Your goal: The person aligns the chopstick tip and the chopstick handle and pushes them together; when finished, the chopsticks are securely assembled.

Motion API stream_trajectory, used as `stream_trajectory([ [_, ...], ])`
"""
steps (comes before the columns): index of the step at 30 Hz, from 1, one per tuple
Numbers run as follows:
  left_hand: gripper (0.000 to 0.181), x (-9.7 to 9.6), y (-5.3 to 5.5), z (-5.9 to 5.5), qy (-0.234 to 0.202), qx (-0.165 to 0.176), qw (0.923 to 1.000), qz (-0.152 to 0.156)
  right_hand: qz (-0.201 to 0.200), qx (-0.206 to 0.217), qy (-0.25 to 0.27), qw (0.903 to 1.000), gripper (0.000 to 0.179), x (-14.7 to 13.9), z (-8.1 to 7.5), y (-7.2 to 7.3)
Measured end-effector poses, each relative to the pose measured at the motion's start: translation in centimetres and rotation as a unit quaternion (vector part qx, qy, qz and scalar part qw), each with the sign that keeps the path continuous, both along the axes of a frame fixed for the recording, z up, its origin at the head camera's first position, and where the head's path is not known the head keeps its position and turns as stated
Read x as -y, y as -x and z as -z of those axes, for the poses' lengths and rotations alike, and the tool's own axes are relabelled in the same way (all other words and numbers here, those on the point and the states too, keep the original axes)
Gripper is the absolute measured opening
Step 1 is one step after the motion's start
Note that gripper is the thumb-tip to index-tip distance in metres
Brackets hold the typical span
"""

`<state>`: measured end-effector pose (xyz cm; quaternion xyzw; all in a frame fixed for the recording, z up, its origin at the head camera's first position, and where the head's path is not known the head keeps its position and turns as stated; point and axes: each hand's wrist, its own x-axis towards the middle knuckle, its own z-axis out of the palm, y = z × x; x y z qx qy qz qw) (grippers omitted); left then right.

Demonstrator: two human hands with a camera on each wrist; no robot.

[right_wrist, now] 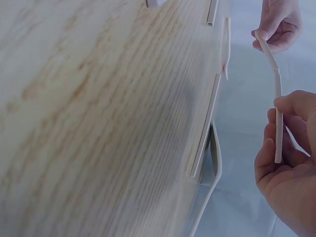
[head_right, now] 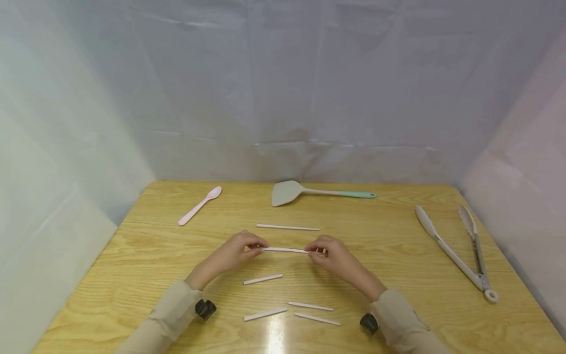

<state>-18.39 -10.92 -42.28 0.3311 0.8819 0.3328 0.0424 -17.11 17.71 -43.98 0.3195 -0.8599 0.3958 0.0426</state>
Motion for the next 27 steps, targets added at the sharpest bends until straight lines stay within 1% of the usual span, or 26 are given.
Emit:
stream_trajectory([
  [7, 0.017, 0.0, 0.0, 0.3, -0.009, -0.003, 0.9999, 0.005, 0.012, 0.004, 0.002, 0.9999, 0.01, 0.2, -0.1, -0.1],
  [9, 0.018, -0.1, -0.1, 0.4, -0.014, -0.008, 0.9999, 0.006, 0.014, -0.004, 0.006, 0.9999, 0.011, 0.2, -0.1, -0.2],
  [14, 0.021, -0.5, -0.3, 0.4, -0.041, -0.001, 0.9992, 0.004, 0.012, -0.026, 0.022, 0.9993, 0.009, 0.3, 0.1, -0.2],
  [17, 0.023, -0.7, -0.5, 0.3, -0.051, 0.0, 0.9987, 0.006, 0.012, -0.031, 0.036, 0.9988, 0.01, 0.4, 0.2, -0.3],
  [22, 0.022, -1.0, -0.7, 0.2, -0.062, -0.015, 0.9978, 0.018, 0.018, -0.047, 0.054, 0.9973, 0.013, 0.6, 0.1, -0.3],
  [27, 0.022, -1.5, -0.9, 0.4, -0.082, -0.01, 0.9963, 0.022, 0.015, -0.064, 0.069, 0.9954, 0.013, 0.8, -0.2, -0.4],
])
